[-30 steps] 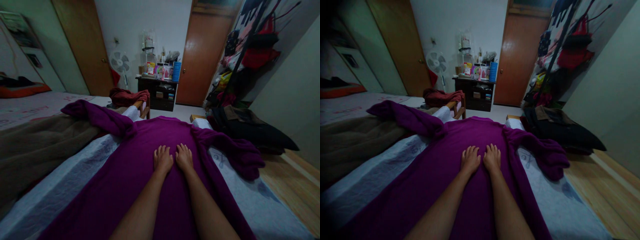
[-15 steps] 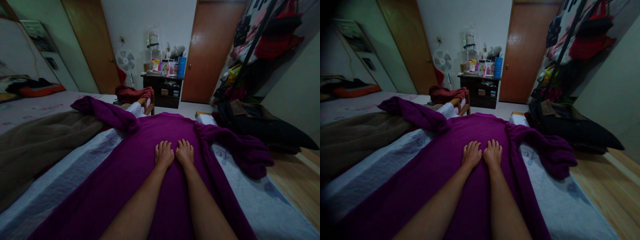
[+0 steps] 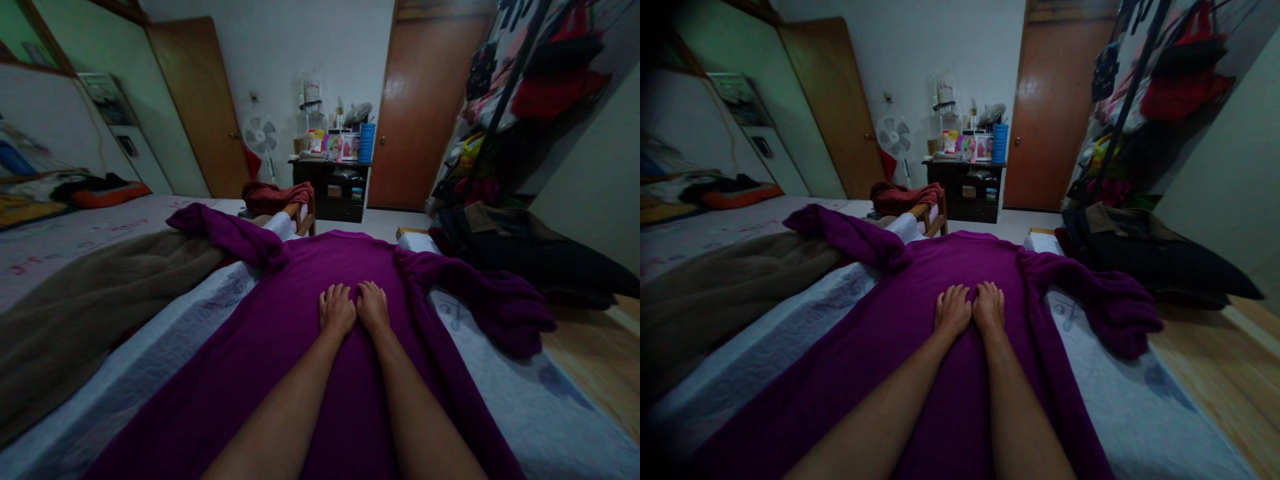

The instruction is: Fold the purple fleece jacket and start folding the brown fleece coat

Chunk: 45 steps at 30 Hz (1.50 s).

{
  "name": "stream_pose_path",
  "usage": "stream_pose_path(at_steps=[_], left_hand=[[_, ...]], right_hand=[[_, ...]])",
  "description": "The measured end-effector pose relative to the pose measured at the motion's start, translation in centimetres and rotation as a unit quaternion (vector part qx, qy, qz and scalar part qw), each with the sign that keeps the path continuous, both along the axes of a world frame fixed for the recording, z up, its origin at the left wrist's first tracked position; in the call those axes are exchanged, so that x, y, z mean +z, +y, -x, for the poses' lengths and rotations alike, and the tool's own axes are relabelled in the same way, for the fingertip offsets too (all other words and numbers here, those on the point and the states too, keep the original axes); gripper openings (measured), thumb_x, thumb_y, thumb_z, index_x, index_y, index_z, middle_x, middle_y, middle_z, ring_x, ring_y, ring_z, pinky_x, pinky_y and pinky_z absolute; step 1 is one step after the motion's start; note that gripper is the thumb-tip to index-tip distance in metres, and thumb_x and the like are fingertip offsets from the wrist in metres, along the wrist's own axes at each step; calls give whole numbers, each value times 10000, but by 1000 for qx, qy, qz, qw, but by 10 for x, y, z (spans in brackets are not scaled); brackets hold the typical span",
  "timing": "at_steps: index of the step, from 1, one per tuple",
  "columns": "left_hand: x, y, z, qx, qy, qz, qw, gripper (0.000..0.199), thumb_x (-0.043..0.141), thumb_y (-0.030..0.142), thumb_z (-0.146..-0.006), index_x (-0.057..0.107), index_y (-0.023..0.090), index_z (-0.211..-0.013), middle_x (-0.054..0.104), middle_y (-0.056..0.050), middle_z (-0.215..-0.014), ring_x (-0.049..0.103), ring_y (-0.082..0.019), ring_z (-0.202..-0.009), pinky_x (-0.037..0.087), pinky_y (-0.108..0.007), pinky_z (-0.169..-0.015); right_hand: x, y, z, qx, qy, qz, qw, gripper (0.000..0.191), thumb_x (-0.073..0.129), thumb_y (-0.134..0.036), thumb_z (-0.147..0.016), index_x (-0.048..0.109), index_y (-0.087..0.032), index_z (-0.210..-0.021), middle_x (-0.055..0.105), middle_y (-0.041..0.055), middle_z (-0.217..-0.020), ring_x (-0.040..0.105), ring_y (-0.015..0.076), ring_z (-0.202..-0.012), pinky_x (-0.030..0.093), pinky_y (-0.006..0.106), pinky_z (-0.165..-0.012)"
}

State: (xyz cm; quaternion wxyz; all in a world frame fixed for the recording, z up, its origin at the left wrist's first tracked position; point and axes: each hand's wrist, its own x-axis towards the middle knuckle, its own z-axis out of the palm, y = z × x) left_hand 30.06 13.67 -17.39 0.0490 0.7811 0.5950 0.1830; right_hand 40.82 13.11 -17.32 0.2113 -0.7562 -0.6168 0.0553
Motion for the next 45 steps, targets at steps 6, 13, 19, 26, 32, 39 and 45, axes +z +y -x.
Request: stream_pose_path(at_steps=[6,13,19,26,32,39,45], left_hand=[[-3,4,1,-38,46,19,998,522,337,313,-935,416,212,-1441,386,-53,-1524,283,-245,-1422,222,-492,-1160],[8,54,38,-150,100,77,980,599,314,548,-936,363,268,-1463,316,-33,-1561,262,-235,-1435,206,-490,-1165],[3,122,75,-44,127,65,989,676,259,651,-911,357,279,-1467,271,-64,-1578,178,-319,-1455,169,-547,-1148],[-1,179,91,25,119,47,992,684,311,580,-921,353,155,-1455,328,-137,-1541,249,-278,-1431,231,-427,-1142],[9,197,77,50,108,38,992,543,355,486,-924,471,163,-1345,498,-176,-1381,432,-341,-1279,382,-502,-1006],[5,203,62,-26,116,58,991,524,349,498,-935,419,275,-1405,393,-46,-1513,310,-259,-1396,265,-411,-1121],[10,233,76,43,120,108,986,779,305,712,-856,355,236,-1470,261,-147,-1569,202,-413,-1427,207,-578,-1111]], right_hand=[[-5,-1,0,9,-2,2,1000,411,395,-194,-912,567,-218,-1285,502,79,-1426,369,202,-1354,155,420,-1137],[-8,0,0,11,-21,-2,1000,413,358,-195,-936,546,-213,-1304,498,76,-1427,365,195,-1355,167,418,-1134],[-3,-2,3,7,-31,-5,999,401,376,-193,-926,568,-214,-1277,516,84,-1406,397,200,-1335,186,423,-1130],[-3,-1,3,7,-37,0,999,420,378,-176,-907,573,-203,-1279,518,88,-1404,401,214,-1337,195,433,-1129],[-3,-1,5,1,-43,-13,999,416,373,-177,-906,584,-197,-1264,528,89,-1393,409,213,-1328,188,412,-1132],[-1,-1,6,1,-34,-5,999,418,364,-164,-906,584,-199,-1259,533,78,-1390,403,219,-1330,196,416,-1126],[-3,-1,6,0,-29,-9,1000,423,371,-164,-897,580,-200,-1263,529,72,-1393,398,221,-1334,184,414,-1132]])
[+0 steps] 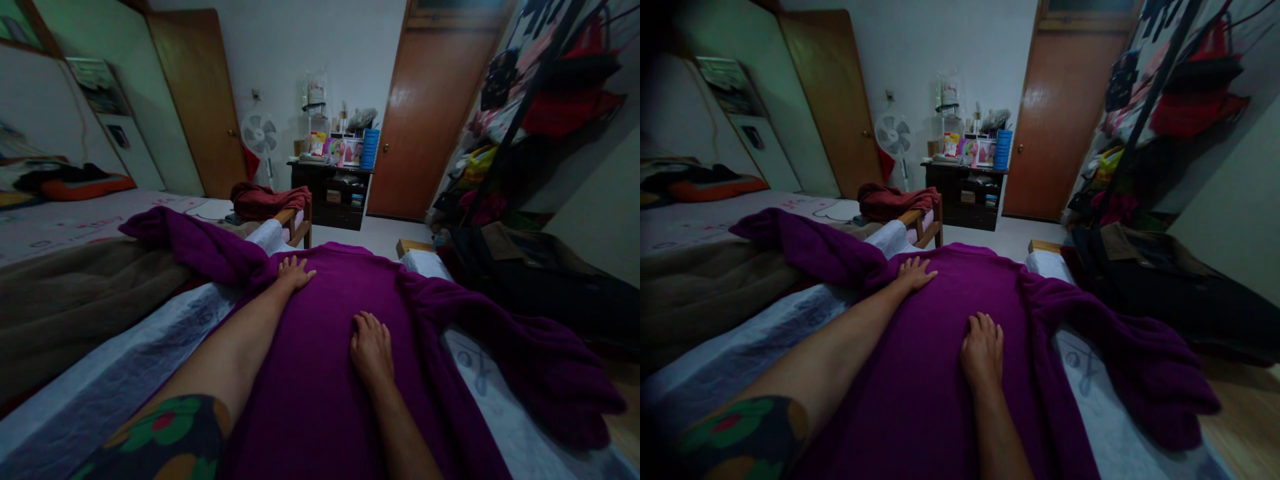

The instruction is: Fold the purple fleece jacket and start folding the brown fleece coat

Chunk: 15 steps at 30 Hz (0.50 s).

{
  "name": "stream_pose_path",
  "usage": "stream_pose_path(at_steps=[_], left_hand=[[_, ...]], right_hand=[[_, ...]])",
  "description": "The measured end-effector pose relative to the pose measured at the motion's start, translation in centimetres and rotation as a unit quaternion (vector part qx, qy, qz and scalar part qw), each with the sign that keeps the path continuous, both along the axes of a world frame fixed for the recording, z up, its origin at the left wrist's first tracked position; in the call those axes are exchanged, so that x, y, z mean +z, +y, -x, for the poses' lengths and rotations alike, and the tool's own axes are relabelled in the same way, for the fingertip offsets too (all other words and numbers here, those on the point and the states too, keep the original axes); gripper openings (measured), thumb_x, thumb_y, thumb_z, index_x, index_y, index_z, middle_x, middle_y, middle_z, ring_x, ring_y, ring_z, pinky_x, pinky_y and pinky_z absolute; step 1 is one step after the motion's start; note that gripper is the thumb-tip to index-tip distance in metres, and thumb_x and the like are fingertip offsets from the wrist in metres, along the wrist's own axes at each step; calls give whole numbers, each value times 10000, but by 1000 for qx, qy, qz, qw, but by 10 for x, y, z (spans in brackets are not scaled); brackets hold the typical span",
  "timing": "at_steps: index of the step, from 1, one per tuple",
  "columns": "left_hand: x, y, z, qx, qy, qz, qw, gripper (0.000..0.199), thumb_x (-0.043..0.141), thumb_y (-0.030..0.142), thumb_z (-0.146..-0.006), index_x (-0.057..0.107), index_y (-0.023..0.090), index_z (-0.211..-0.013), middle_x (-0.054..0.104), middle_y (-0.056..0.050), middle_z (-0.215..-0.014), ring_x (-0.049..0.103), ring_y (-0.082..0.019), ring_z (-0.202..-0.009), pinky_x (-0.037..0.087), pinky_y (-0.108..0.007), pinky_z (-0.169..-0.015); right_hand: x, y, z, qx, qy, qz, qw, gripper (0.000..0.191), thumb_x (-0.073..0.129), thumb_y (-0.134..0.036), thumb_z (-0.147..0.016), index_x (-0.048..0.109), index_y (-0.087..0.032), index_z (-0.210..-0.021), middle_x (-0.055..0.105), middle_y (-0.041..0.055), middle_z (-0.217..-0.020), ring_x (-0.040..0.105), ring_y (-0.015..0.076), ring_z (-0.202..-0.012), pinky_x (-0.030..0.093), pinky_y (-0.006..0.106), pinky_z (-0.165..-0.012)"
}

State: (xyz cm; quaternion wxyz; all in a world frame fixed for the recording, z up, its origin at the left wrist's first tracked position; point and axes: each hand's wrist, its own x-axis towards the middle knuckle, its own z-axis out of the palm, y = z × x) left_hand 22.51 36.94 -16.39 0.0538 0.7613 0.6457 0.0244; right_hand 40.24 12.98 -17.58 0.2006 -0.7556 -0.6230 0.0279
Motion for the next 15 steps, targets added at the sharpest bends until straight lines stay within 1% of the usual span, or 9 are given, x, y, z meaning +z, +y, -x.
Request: stream_pose_path(at_steps=[3,5,7,9,10,12,15], left_hand=[[2,2,-5,9,1,-3,1000,741,294,655,-887,350,203,-1472,246,-175,-1569,195,-418,-1429,197,-604,-1104],[2,-4,-17,-15,-2,-14,1000,662,284,554,-928,348,175,-1467,238,-173,-1572,186,-378,-1442,185,-586,-1118],[1,-12,-34,-73,-9,-24,997,598,278,483,-951,325,197,-1475,216,-110,-1592,162,-285,-1463,169,-496,-1155],[-2,-19,-52,-141,-17,-24,990,581,289,500,-954,299,265,-1485,211,-25,-1601,160,-199,-1467,174,-393,-1169],[-3,-21,-60,-167,-20,-20,986,590,293,530,-949,289,291,-1487,215,-2,-1600,170,-183,-1464,182,-372,-1167],[-7,-21,-72,-189,-23,-12,982,628,287,594,-933,282,307,-1492,222,-10,-1598,191,-210,-1460,199,-396,-1160],[-10,-12,-77,-165,-22,-7,986,709,252,658,-911,270,271,-1505,196,-77,-1601,185,-304,-1457,206,-480,-1146]], right_hand=[[0,1,1,-3,0,-3,1000,418,381,-167,-888,589,-204,-1249,534,76,-1386,408,227,-1324,188,413,-1128],[0,2,1,-4,1,-6,1000,414,385,-168,-886,591,-204,-1243,538,81,-1380,411,230,-1318,188,415,-1125],[0,2,1,-5,1,-8,1000,412,385,-170,-886,591,-206,-1242,543,83,-1374,411,231,-1316,186,416,-1123],[0,3,1,-5,0,-7,1000,413,386,-171,-885,589,-209,-1242,546,82,-1370,411,232,-1315,188,413,-1121],[-1,3,1,-6,0,-6,1000,415,388,-171,-882,588,-210,-1244,545,82,-1371,412,232,-1313,190,412,-1120],[0,2,1,-5,0,-5,1000,423,393,-166,-875,584,-211,-1249,541,82,-1374,413,230,-1313,193,408,-1120],[1,2,1,-2,3,-5,1000,424,399,-162,-869,584,-210,-1248,539,81,-1376,408,225,-1316,191,403,-1124]])
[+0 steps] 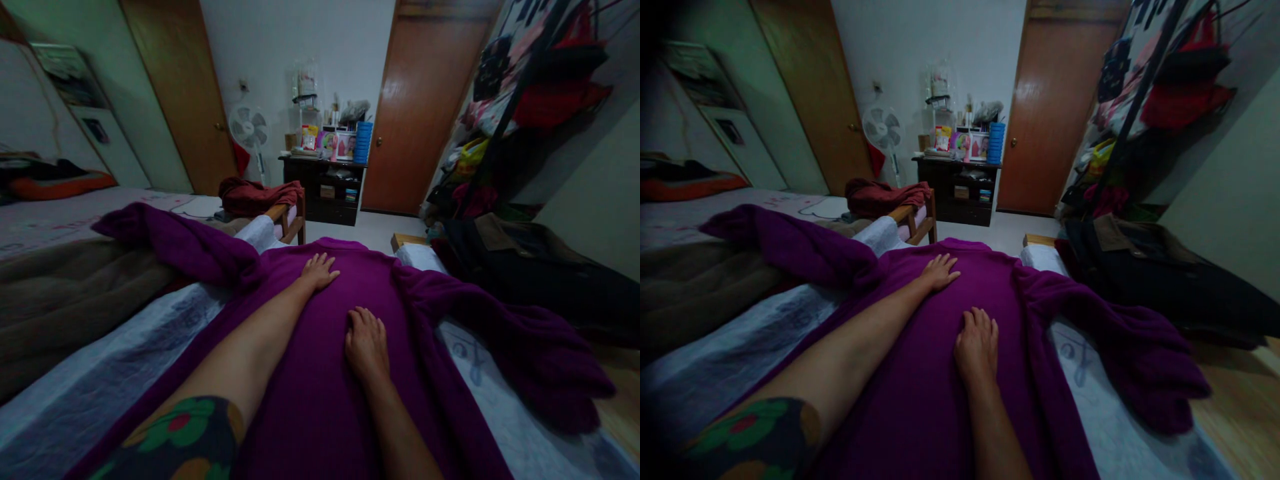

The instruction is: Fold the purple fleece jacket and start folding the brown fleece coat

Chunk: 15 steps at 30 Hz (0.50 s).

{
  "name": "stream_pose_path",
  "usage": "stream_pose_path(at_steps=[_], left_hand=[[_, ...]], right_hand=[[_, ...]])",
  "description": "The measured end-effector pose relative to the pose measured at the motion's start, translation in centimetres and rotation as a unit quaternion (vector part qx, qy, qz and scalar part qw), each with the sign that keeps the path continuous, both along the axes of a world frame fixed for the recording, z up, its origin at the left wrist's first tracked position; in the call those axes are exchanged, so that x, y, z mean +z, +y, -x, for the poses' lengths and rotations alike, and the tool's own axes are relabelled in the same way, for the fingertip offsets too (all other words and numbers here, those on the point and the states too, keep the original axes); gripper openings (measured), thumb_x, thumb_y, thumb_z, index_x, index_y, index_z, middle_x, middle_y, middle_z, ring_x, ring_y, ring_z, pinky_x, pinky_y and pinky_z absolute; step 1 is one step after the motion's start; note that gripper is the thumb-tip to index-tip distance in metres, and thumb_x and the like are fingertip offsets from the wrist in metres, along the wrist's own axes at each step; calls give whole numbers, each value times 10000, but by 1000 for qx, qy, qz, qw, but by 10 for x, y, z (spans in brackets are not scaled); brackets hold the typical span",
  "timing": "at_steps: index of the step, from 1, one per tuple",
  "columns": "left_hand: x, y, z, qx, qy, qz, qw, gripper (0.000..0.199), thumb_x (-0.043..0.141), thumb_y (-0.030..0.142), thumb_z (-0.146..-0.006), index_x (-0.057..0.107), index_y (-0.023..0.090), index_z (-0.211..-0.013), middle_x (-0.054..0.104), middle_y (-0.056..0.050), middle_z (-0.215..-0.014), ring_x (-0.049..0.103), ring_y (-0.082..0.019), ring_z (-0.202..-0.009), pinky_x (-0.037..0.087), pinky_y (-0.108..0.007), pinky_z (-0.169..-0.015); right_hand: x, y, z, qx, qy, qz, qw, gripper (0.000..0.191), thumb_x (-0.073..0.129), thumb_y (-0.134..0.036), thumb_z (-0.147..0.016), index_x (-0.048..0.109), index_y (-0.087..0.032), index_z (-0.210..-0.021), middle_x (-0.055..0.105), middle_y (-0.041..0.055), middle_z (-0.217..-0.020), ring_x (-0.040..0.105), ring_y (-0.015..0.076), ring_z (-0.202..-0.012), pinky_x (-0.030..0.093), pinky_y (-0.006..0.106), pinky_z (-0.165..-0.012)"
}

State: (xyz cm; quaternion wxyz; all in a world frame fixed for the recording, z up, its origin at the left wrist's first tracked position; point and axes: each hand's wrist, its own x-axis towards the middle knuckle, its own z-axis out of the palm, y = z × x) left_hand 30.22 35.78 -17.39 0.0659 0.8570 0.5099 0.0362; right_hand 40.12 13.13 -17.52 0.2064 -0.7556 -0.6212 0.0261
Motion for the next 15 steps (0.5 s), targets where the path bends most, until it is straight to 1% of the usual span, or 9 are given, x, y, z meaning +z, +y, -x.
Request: stream_pose_path(at_steps=[3,8,12,15], left_hand=[[-2,14,3,37,2,0,999,762,233,690,-893,257,248,-1513,165,-115,-1603,161,-355,-1454,193,-521,-1140],[-2,31,7,84,5,12,996,817,271,760,-834,243,310,-1516,129,-77,-1615,133,-366,-1458,174,-511,-1150],[-1,32,4,99,7,18,995,839,291,790,-807,248,335,-1511,128,-86,-1614,144,-411,-1445,166,-558,-1133],[0,25,4,102,8,4,995,801,275,759,-838,243,328,-1512,142,-103,-1610,158,-409,-1442,148,-590,-1123]], right_hand=[[1,-1,0,2,4,0,1000,419,399,-162,-875,585,-204,-1248,536,77,-1380,406,228,-1316,194,405,-1125],[2,-2,1,-1,7,-2,1000,426,399,-155,-877,582,-200,-1259,535,77,-1384,409,228,-1316,201,413,-1127],[2,-1,1,0,1,-2,1000,415,390,-160,-886,587,-200,-1249,542,81,-1376,414,222,-1314,204,411,-1127],[2,0,1,-4,2,-3,1000,418,397,-160,-878,584,-202,-1249,540,76,-1375,413,226,-1314,201,413,-1126]])
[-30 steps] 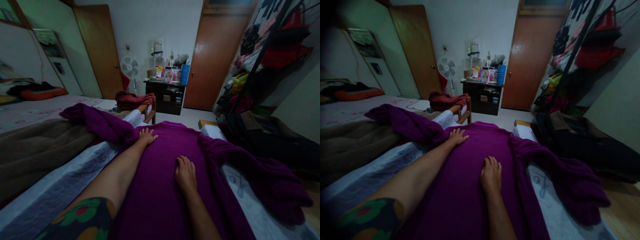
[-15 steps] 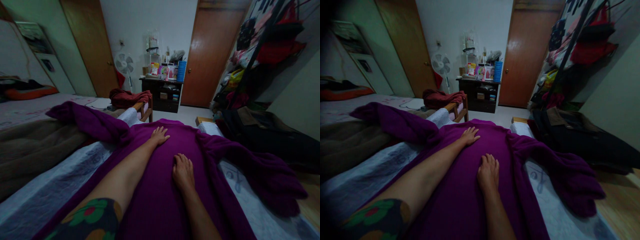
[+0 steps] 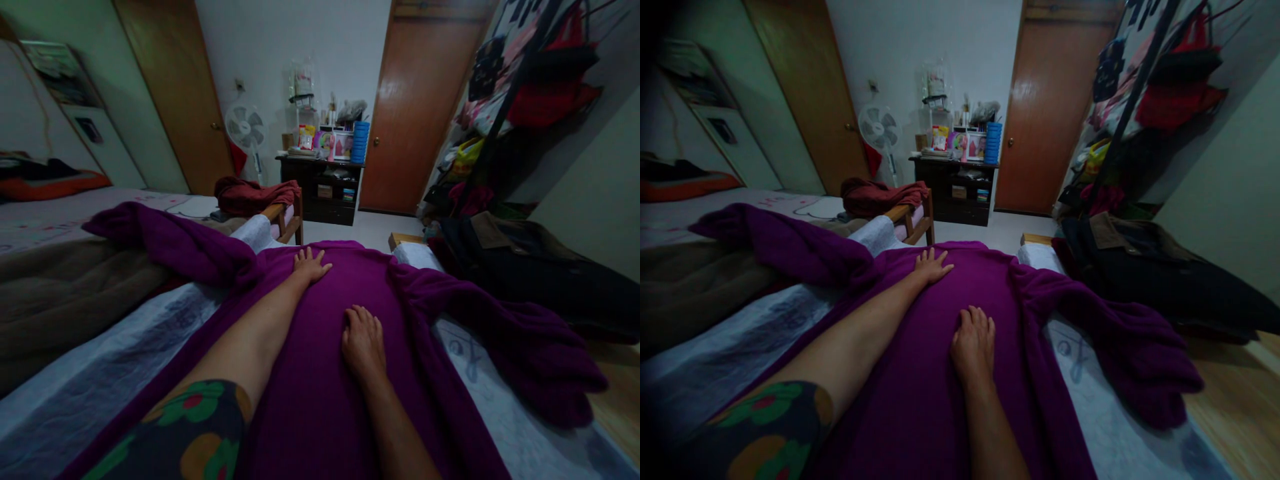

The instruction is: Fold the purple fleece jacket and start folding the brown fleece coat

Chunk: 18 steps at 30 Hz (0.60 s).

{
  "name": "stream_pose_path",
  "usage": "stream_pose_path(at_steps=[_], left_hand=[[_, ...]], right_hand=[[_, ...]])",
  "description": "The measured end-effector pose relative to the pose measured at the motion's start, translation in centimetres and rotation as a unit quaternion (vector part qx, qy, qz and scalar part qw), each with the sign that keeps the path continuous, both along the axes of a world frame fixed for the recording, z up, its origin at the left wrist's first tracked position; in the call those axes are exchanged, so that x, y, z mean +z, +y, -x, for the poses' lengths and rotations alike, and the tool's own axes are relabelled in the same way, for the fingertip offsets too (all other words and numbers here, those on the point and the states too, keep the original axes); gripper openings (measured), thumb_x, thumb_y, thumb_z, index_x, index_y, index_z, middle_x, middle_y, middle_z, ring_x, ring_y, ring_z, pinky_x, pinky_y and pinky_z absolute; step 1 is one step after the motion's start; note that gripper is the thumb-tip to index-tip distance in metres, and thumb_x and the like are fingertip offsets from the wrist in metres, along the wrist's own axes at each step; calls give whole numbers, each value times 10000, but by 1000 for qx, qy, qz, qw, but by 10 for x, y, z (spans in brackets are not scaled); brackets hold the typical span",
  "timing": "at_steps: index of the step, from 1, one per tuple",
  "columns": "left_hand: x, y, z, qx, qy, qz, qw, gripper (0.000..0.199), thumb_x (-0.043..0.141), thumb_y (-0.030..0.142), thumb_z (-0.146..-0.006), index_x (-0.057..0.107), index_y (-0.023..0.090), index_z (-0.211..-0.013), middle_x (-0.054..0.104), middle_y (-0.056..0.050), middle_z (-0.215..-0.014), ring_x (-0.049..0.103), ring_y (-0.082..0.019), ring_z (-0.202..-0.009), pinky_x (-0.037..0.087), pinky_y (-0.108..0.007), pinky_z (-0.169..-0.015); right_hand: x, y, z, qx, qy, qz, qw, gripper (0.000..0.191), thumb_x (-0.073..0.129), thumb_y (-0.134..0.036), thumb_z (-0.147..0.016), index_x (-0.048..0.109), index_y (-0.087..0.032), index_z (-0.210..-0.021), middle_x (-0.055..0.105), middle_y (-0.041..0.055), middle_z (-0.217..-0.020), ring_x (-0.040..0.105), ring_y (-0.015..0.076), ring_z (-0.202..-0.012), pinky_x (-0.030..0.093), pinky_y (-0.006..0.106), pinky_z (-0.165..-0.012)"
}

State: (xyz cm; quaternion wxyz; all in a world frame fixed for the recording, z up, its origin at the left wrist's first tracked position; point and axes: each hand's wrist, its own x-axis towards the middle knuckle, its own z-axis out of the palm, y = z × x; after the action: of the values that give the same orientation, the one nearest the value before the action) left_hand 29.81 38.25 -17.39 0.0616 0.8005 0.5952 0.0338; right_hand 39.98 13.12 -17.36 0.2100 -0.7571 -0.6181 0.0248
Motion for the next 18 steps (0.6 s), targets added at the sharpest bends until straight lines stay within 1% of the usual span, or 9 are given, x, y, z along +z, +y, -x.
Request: stream_pose_path(at_steps=[2,6,8,10,13,15,18], left_hand=[[0,-9,3,-14,5,-4,1000,753,250,705,-880,230,307,-1518,161,-112,-1605,157,-375,-1452,151,-583,-1125],[2,-34,19,-56,13,-1,998,696,236,636,-922,245,274,-1516,199,-93,-1599,171,-275,-1465,172,-474,-1152],[3,-48,34,-58,21,1,998,694,241,638,-921,270,272,-1509,212,-94,-1595,175,-277,-1464,176,-461,-1152],[4,-61,51,-35,34,4,999,710,248,665,-907,285,283,-1505,218,-106,-1591,165,-313,-1462,178,-483,-1147],[6,-76,80,31,51,9,998,761,260,734,-863,284,323,-1502,220,-115,-1589,181,-384,-1444,224,-535,-1114],[7,-81,98,67,56,18,996,786,258,761,-842,267,339,-1505,225,-124,-1586,279,-409,-1404,300,-540,-1069],[7,-83,115,83,61,16,995,806,238,758,-845,235,315,-1518,241,-144,-1577,455,-392,-1298,391,-499,-1008]], right_hand=[[0,0,0,-1,-3,-2,1000,414,411,-161,-866,589,-208,-1237,541,76,-1371,415,228,-1309,203,410,-1122],[2,1,0,-1,-2,-2,1000,402,414,-168,-865,598,-215,-1219,549,80,-1357,427,225,-1294,211,403,-1112],[2,0,0,0,2,0,1000,405,417,-169,-863,597,-215,-1223,549,81,-1357,425,225,-1294,208,404,-1112],[3,0,-1,2,5,0,1000,408,417,-166,-861,596,-213,-1224,548,83,-1357,422,224,-1297,206,403,-1112],[4,0,-1,4,6,-5,1000,407,418,-165,-859,596,-207,-1223,547,85,-1357,422,221,-1296,201,398,-1114],[5,-1,-1,3,7,-4,1000,402,424,-168,-858,599,-205,-1218,549,88,-1355,425,221,-1292,201,394,-1113],[5,-1,-1,2,12,-3,1000,395,425,-170,-859,603,-204,-1210,552,90,-1352,429,220,-1288,209,390,-1107]])
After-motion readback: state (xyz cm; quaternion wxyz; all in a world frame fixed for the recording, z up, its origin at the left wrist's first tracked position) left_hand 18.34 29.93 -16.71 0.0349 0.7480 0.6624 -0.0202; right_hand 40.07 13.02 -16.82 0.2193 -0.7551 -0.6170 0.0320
